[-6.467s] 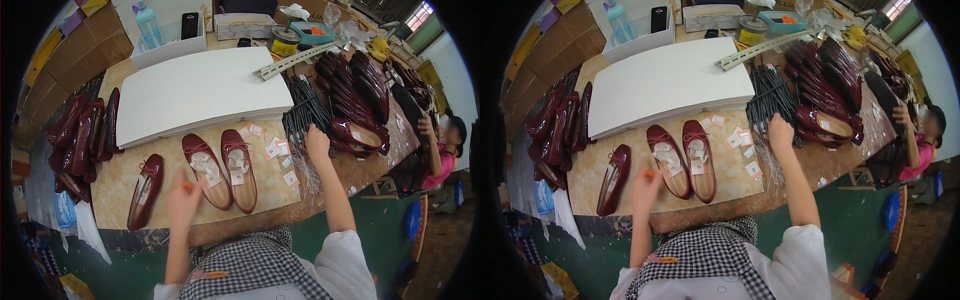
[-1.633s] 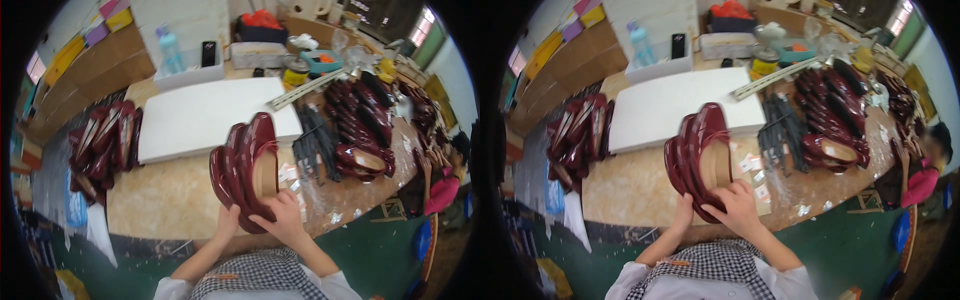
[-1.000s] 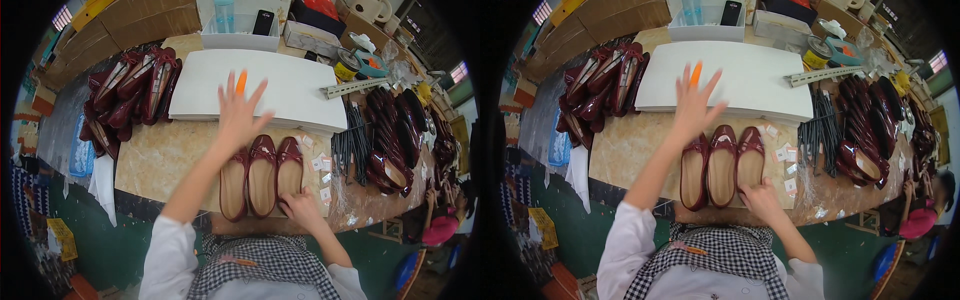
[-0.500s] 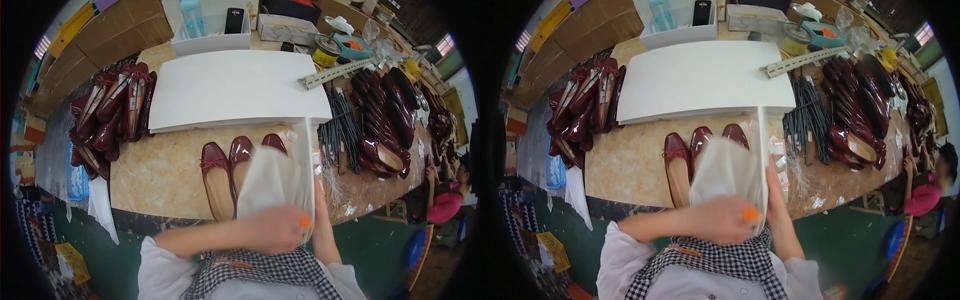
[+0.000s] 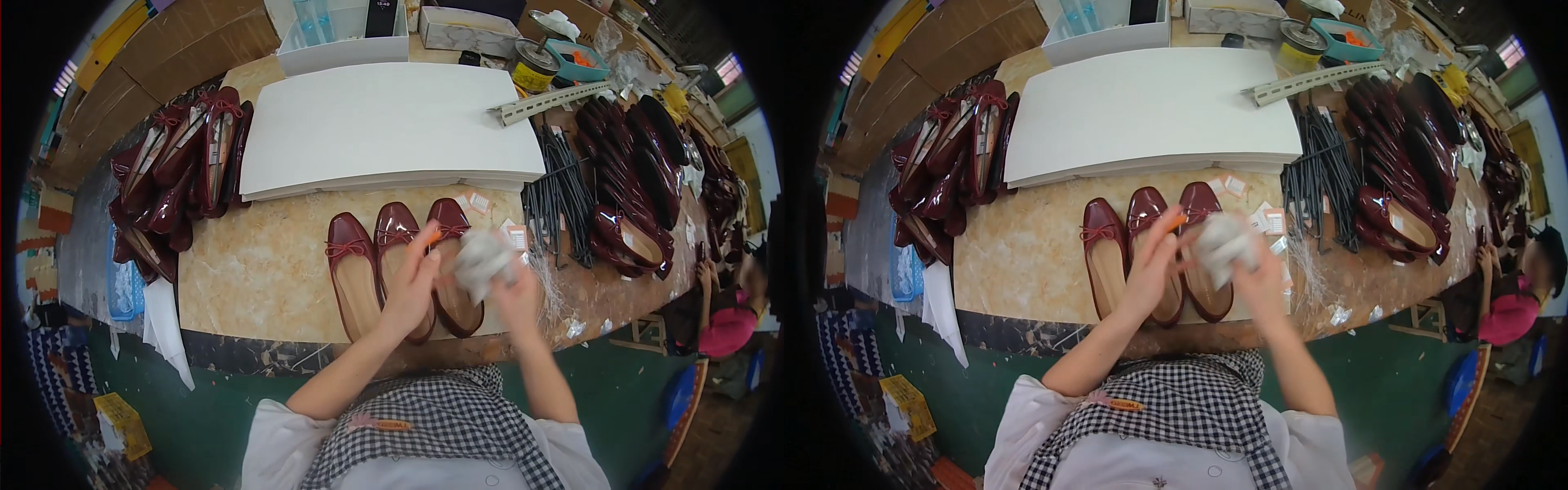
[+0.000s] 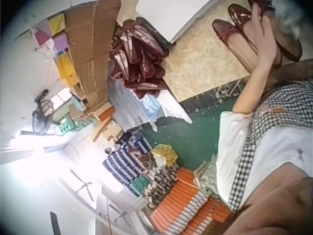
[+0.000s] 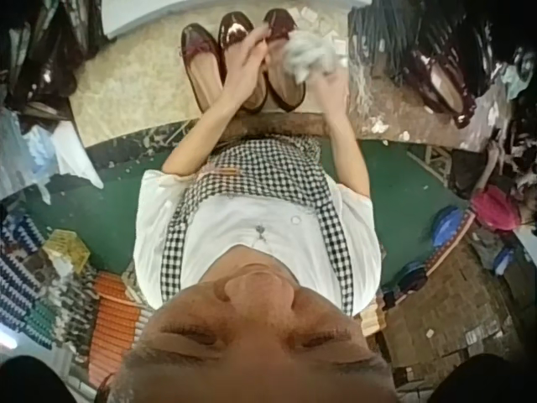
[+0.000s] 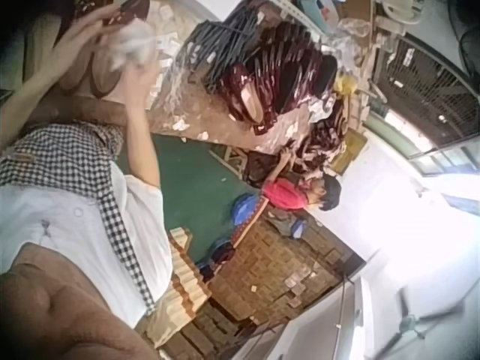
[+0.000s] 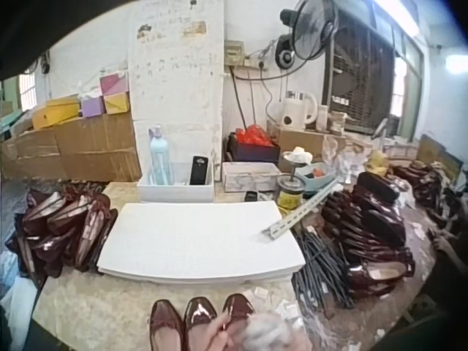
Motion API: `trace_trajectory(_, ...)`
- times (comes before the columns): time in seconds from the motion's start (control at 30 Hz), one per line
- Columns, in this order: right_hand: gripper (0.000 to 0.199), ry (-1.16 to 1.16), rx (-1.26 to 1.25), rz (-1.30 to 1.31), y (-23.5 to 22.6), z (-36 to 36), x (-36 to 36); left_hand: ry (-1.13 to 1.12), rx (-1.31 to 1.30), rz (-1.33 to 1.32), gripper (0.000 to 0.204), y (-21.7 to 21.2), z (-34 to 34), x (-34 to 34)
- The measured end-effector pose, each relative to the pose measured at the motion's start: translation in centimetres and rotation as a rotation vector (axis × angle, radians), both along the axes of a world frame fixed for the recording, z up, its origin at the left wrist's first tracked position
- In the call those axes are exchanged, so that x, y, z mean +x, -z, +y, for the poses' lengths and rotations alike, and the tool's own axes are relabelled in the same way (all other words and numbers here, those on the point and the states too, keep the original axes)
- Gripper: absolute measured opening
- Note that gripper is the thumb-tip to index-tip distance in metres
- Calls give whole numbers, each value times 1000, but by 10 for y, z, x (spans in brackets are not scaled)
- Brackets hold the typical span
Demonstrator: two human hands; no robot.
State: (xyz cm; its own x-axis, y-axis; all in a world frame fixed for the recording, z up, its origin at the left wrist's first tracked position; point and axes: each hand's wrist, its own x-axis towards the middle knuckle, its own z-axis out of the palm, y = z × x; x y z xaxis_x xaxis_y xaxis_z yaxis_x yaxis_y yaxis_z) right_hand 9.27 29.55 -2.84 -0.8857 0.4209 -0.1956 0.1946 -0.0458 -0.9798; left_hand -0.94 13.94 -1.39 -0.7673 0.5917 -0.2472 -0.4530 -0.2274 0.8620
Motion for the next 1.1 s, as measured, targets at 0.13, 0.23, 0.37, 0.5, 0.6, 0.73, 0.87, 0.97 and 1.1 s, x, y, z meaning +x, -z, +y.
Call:
trace_trajectory(0.13, 48, -143, 469, -83, 3, 19, -6, 575, -624, 1391, 28, 10, -3, 42)
trace_trajectory(0.23, 41, -310, 1323, -147, 12, -19, -39, 617, -652, 1384, 31, 24, 1, 53)
trace_trajectory(0.37, 45, -291, 1162, 42, 21, -11, -61, 584, -618, 1386, 32, 30, 1, 49)
trace_trajectory(0.5, 46, -155, 877, -129, 20, 18, -59, 619, -634, 1359, 34, 29, 0, 51)
trace_trajectory(0.6, 52, -44, 968, -51, 40, 16, -84, 747, -618, 1407, 36, 18, 10, 43)
trace_trajectory(0.73, 58, 6, 698, 107, 70, 36, -58, 726, -930, 1451, 40, -51, 51, -39)
trace_trajectory(0.87, 53, -79, 627, -99, 1, 18, -20, -110, -1280, 1644, 67, 1, 32, -232)
trace_trajectory(0.97, 49, -12, 498, -69, -5, 12, -3, -104, -1217, 1495, 57, 1, 35, -234)
trace_trajectory(1.1, 47, 247, -51, 179, -24, -15, -10, 94, -775, 1531, 15, -17, 37, -140)
